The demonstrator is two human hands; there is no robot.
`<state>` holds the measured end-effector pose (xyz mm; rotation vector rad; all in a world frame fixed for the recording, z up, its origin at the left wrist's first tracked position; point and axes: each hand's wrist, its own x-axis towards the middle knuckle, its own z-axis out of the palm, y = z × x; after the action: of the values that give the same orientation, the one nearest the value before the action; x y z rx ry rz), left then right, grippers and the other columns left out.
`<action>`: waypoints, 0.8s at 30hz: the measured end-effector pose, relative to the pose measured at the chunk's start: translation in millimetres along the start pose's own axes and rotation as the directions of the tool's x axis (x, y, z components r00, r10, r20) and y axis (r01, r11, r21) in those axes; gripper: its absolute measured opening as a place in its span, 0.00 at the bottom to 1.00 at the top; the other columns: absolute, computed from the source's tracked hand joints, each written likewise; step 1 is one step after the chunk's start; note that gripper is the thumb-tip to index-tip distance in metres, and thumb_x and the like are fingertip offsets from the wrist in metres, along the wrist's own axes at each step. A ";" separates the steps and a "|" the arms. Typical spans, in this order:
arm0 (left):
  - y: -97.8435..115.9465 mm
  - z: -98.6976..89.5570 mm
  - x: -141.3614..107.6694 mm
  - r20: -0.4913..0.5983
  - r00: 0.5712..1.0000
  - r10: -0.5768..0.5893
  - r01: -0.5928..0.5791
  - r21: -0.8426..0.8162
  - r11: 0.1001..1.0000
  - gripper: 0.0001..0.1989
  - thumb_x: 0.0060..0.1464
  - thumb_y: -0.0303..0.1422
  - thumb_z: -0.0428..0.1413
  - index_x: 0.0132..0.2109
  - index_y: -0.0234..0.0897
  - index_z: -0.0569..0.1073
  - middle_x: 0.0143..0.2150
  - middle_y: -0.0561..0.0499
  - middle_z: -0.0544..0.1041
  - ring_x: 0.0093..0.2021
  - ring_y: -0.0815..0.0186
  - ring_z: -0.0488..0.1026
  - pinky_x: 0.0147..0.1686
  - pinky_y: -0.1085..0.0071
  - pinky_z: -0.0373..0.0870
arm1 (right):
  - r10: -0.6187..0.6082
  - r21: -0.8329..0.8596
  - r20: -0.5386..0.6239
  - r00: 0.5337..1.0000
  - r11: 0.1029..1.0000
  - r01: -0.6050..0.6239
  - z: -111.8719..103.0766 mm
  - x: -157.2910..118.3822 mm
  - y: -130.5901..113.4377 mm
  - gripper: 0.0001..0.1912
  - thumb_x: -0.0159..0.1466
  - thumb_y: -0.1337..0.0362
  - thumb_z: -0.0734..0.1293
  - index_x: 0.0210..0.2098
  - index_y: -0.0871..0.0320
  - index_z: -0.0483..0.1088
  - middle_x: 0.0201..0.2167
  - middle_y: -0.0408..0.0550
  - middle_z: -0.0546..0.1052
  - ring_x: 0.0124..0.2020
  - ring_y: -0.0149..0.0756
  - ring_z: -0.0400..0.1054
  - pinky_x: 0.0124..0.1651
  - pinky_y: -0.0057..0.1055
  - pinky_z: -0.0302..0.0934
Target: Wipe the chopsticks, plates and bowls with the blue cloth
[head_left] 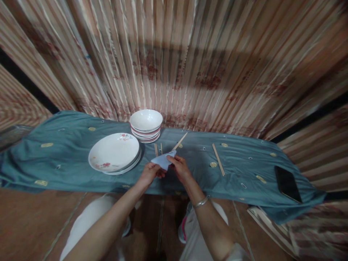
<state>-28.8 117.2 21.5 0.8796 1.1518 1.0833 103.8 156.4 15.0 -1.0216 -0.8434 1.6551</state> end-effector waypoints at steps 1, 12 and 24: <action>0.9 0.5 -0.4 0.003 1.000 -0.004 0.003 0.005 1.000 0.10 0.39 0.37 0.58 0.20 0.33 0.73 0.15 0.50 0.73 0.16 0.71 0.66 0.18 0.75 0.60 | -0.002 -0.004 0.000 1.000 1.000 0.002 -0.4 -0.1 -0.8 0.16 0.42 0.54 0.76 0.25 0.59 0.76 0.22 0.40 0.76 0.23 0.27 0.66 0.26 0.23 0.58; 7.3 -6.3 1.5 -0.101 0.992 0.070 -0.073 -0.030 0.997 0.18 0.38 0.45 0.63 0.28 0.35 0.72 0.21 0.52 0.75 0.17 0.71 0.67 0.19 0.74 0.62 | 0.054 0.014 0.017 0.998 0.998 -0.054 -21.3 -6.8 -30.1 0.17 0.39 0.56 0.78 0.25 0.59 0.76 0.21 0.41 0.77 0.22 0.28 0.68 0.27 0.24 0.62; 12.4 -17.1 -1.0 0.163 0.689 0.706 -0.575 0.716 0.396 0.17 0.56 0.31 0.52 0.53 0.40 0.74 0.58 0.42 0.68 0.53 0.59 0.67 0.54 0.58 0.64 | 0.230 -0.319 0.226 0.947 0.936 -0.151 -41.0 -23.3 -35.1 0.09 0.45 0.61 0.73 0.24 0.59 0.77 0.17 0.40 0.75 0.17 0.26 0.62 0.21 0.23 0.50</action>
<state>-48.1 119.5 29.9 2.0605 1.4586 1.3429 158.3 146.5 34.8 -1.1352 -1.2302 1.8959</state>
